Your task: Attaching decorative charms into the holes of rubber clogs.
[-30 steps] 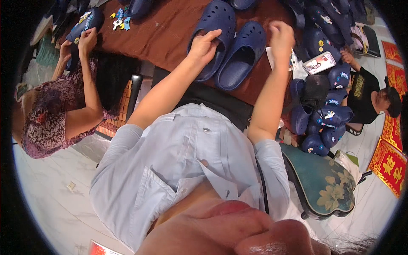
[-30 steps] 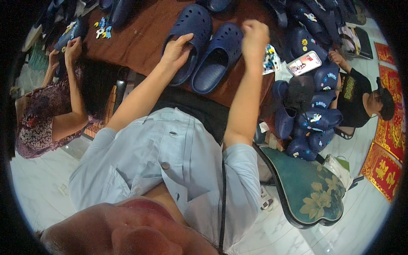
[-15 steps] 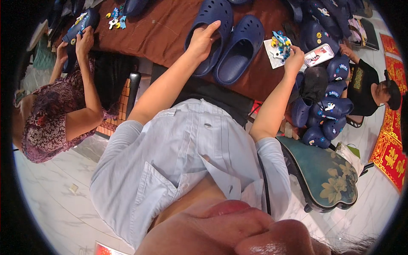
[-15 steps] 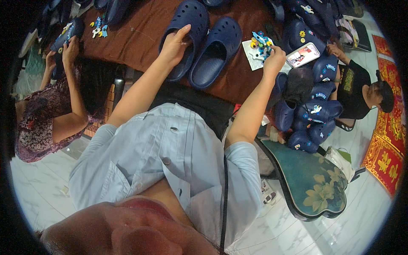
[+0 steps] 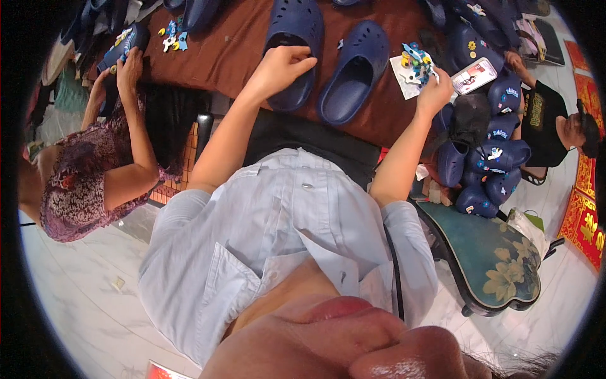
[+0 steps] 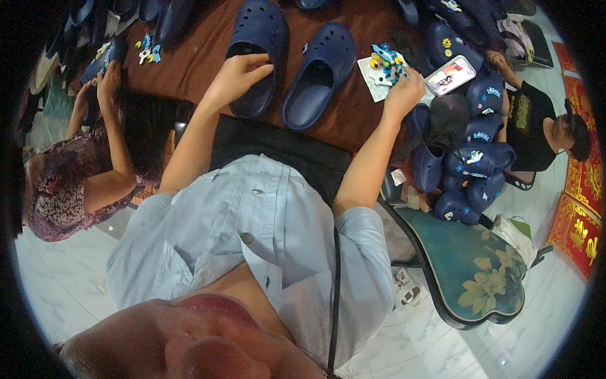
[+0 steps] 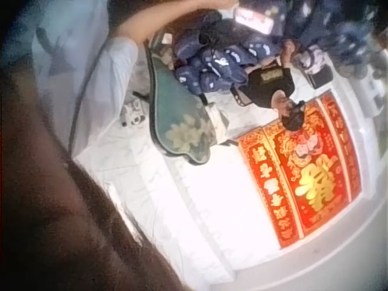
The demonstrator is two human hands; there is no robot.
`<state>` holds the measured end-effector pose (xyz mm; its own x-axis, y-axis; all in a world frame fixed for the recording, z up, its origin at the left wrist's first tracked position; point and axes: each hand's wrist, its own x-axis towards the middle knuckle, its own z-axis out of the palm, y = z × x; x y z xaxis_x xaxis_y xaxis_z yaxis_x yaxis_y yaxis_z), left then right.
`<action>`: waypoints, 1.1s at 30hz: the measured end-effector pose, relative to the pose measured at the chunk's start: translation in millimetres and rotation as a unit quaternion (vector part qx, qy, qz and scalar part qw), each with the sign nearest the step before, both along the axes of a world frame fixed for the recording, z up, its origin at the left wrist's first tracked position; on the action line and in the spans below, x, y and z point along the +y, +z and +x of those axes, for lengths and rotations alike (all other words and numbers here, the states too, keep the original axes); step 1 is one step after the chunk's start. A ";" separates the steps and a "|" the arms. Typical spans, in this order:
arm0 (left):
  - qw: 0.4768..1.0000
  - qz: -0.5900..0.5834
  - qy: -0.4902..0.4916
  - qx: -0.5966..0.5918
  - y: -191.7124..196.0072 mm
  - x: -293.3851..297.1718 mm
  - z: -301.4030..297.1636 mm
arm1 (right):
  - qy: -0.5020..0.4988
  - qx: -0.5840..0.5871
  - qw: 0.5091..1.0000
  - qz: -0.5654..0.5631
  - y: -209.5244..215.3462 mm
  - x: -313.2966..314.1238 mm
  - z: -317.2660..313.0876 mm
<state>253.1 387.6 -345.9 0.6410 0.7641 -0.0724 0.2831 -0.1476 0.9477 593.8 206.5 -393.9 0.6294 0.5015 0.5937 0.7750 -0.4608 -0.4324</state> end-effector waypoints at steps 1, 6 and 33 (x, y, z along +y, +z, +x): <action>0.986 0.156 -0.003 0.053 13.9 -7.8 -5.5 | -0.018 0.014 0.999 0.033 0.2 -5.9 0.2; 0.908 0.409 0.008 0.092 66.9 -6.0 20.2 | -0.096 0.153 0.973 0.140 9.1 -22.5 -21.5; 0.831 0.485 -0.178 0.204 -6.6 141.4 146.6 | 0.065 0.109 0.976 0.178 -16.5 -39.6 -83.5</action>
<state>399.7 529.0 -352.5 0.9124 0.3567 0.2005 0.3266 -0.9300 0.1685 510.2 166.8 -410.4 0.7045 0.3715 0.6048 0.6892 -0.1547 -0.7079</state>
